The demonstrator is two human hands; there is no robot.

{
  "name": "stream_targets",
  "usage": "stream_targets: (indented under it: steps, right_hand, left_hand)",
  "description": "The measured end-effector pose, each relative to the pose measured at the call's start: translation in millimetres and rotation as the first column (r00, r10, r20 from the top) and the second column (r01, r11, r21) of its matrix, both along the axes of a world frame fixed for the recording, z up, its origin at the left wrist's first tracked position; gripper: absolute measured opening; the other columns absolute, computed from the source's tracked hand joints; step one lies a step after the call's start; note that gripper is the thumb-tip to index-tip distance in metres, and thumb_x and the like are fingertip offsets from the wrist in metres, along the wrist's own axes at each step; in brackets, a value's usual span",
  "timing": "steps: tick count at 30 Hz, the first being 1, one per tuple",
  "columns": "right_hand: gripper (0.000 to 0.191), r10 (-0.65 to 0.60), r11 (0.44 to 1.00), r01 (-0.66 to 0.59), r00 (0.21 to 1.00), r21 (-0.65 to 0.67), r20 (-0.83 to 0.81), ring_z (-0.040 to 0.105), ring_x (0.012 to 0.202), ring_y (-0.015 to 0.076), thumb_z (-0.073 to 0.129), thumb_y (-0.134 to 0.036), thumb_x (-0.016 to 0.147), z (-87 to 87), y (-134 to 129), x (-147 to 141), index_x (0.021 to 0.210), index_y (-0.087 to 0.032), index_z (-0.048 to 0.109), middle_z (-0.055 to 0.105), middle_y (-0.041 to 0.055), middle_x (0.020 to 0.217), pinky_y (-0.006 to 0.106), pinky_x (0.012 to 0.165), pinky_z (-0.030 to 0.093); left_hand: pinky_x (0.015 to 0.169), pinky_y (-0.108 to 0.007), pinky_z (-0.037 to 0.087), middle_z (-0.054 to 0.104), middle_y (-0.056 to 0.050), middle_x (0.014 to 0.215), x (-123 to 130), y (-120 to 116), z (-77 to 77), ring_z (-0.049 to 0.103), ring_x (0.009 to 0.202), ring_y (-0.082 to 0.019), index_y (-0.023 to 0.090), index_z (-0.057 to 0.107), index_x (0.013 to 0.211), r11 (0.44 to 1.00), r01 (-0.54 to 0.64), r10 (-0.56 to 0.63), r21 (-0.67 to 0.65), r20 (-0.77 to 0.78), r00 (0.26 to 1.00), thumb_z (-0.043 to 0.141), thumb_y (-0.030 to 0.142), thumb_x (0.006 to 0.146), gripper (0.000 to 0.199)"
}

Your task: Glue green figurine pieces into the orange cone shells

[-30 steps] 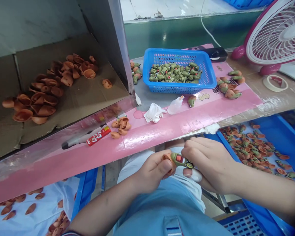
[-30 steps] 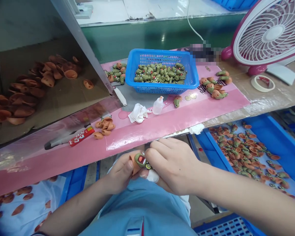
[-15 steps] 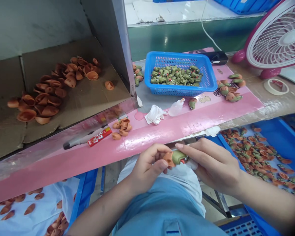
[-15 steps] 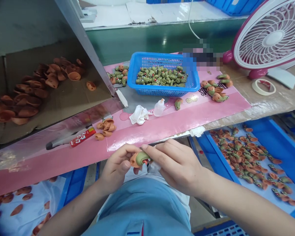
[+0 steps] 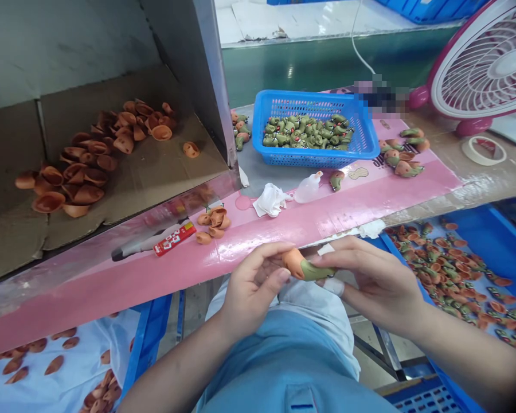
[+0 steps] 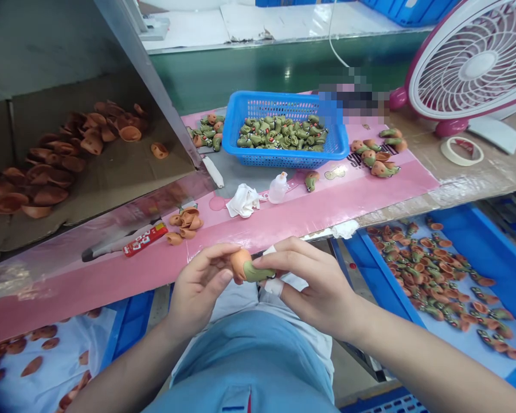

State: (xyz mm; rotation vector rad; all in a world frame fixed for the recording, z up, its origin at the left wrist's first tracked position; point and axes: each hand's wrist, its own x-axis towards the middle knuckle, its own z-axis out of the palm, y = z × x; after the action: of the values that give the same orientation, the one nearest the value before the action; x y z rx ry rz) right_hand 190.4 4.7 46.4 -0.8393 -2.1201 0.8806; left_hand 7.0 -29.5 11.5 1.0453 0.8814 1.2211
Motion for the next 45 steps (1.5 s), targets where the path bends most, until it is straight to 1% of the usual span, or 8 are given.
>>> stream_targets:
  steps: [7,14,18,21,24,31,41,45]
  right_hand:
    - [0.033,0.021,0.998,-0.023,0.999,0.052,0.039,0.055,0.079,0.0136,0.052,-0.002,0.072,-1.4,-3,2,0.099,-0.021,0.056,0.054,0.0054,0.087,0.024,0.064,0.049]
    - [0.031,-0.138,0.98,0.126,0.988,-0.156,-0.067,0.057,0.082,0.0147,0.061,-0.013,0.071,-6.5,-2,-2,0.1,-0.02,0.054,0.057,0.0058,0.09,0.024,0.062,0.052]
    - [0.03,-0.152,0.978,0.147,0.988,0.147,0.026,0.057,0.08,0.0143,0.057,-0.007,0.071,-6.4,-4,-3,0.098,-0.022,0.055,0.059,0.0047,0.088,0.026,0.067,0.051]
    - [0.034,-0.129,0.956,0.103,0.989,0.275,0.078,0.057,0.082,0.0146,0.051,-0.002,0.072,-7.3,-6,-2,0.101,-0.021,0.055,0.058,0.0059,0.09,0.026,0.067,0.05]
    - [0.041,-0.101,0.957,0.08,0.993,0.278,0.064,0.056,0.085,0.0144,0.049,0.003,0.07,-9.7,-7,-2,0.102,-0.02,0.055,0.057,0.0068,0.093,0.026,0.069,0.05]
    - [0.046,-0.107,0.969,0.104,0.994,0.225,0.0,0.056,0.082,0.0135,0.053,0.005,0.065,-15.6,-5,-2,0.102,-0.021,0.055,0.057,0.0053,0.092,0.025,0.069,0.05]
    - [0.036,-0.119,0.974,0.113,0.993,0.195,0.018,0.056,0.079,0.012,0.055,-0.002,0.069,-16.1,-4,-2,0.1,-0.019,0.055,0.057,0.0049,0.088,0.023,0.067,0.049]
    - [0.028,-0.131,0.98,0.116,0.988,0.162,0.087,0.056,0.075,0.0122,0.053,-0.007,0.071,-29.7,2,1,0.095,-0.02,0.056,0.057,0.0043,0.083,0.023,0.063,0.049]
  left_hand:
    - [0.053,-0.02,0.045,0.06,-0.001,0.071,0,2,2.7,0.054,0.058,-0.01,0.016,0.059,0.08,0.993,-0.083,0.075,-0.078,-0.106,0.992,0.057,0.024,0.077,0.009]
    - [0.076,-0.033,0.047,0.06,-0.006,0.098,-1,-3,-5.9,0.055,0.089,-0.018,0.021,0.06,0.086,0.919,-0.099,0.216,0.382,-0.277,0.936,0.058,0.01,0.074,0.016]
    - [0.068,-0.03,0.052,0.054,-0.011,0.11,2,-3,-9.0,0.057,0.088,-0.02,0.017,0.058,0.088,0.988,-0.056,0.083,0.147,-0.184,0.979,0.059,0.022,0.075,0.015]
    - [0.059,-0.027,0.053,0.062,-0.007,0.091,5,-2,-6.1,0.061,0.074,-0.017,0.015,0.055,0.082,0.995,0.003,-0.01,-0.095,-0.065,0.998,0.059,0.027,0.074,0.015]
    - [0.056,-0.026,0.052,0.064,-0.004,0.075,7,0,-1.7,0.062,0.07,-0.017,0.015,0.053,0.074,0.979,0.034,-0.04,-0.202,-0.028,0.999,0.06,0.025,0.074,0.013]
    - [0.06,-0.024,0.052,0.065,-0.003,0.073,10,2,1.0,0.063,0.068,-0.015,0.014,0.054,0.072,0.971,0.019,-0.028,-0.239,-0.034,0.999,0.059,0.022,0.075,0.01]
    - [0.058,-0.028,0.053,0.062,-0.003,0.072,7,4,-5.4,0.061,0.071,-0.018,0.013,0.055,0.072,0.949,0.075,-0.077,-0.307,0.004,0.997,0.059,0.031,0.074,0.018]
    - [0.061,-0.028,0.052,0.062,-0.004,0.073,7,10,-14.0,0.061,0.071,-0.017,0.013,0.056,0.075,0.93,0.107,-0.141,-0.352,-0.072,0.987,0.056,0.032,0.075,0.019]
